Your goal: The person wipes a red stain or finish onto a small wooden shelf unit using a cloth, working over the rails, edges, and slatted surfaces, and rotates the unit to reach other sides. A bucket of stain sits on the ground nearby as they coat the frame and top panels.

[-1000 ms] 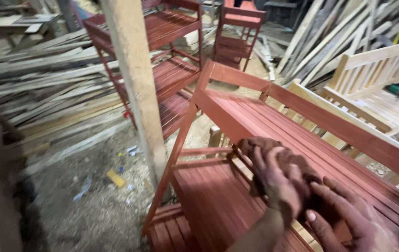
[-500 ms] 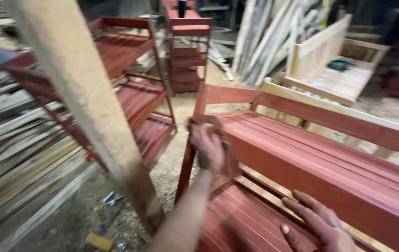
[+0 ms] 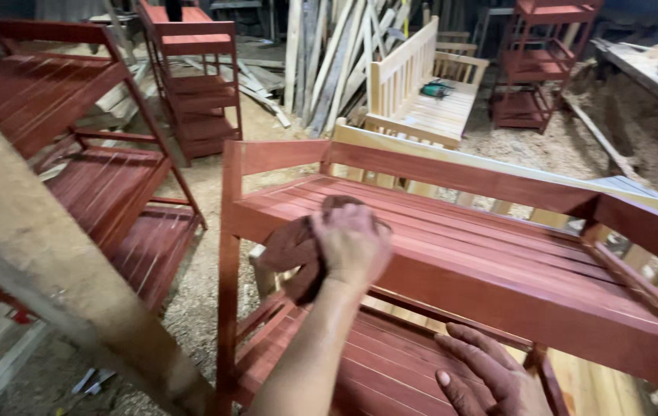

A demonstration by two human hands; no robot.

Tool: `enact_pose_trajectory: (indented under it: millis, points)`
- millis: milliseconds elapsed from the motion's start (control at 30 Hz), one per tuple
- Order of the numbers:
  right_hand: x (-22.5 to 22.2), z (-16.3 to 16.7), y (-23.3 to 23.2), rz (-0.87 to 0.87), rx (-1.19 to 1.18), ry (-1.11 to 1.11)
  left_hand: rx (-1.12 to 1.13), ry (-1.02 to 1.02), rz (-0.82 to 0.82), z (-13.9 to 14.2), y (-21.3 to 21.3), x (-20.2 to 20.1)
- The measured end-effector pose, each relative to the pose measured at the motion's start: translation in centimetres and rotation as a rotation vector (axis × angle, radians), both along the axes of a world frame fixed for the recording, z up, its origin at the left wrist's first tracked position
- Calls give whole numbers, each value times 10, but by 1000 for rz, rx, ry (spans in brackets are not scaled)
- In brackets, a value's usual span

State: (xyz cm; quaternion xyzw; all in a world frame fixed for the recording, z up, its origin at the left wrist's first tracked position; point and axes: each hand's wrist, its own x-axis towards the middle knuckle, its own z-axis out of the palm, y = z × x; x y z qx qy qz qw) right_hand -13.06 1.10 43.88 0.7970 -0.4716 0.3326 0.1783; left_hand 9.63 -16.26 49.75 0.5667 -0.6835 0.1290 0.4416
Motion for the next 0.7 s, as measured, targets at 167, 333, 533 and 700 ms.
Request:
enact_pose_trajectory:
  millis: [167, 333, 533, 700]
  points:
    - [-17, 16, 13, 14, 226, -353, 243, -128, -175, 18, 25, -87]
    - [-57, 46, 28, -26, 339, -538, 343, -20, -524, 6, 38, -194]
    - [-101, 55, 39, -108, 147, -613, 316, -114, -859, 28, 50, -275]
    - [-112, 46, 26, -150, 48, -778, 528, -552, -954, 31, 49, -259]
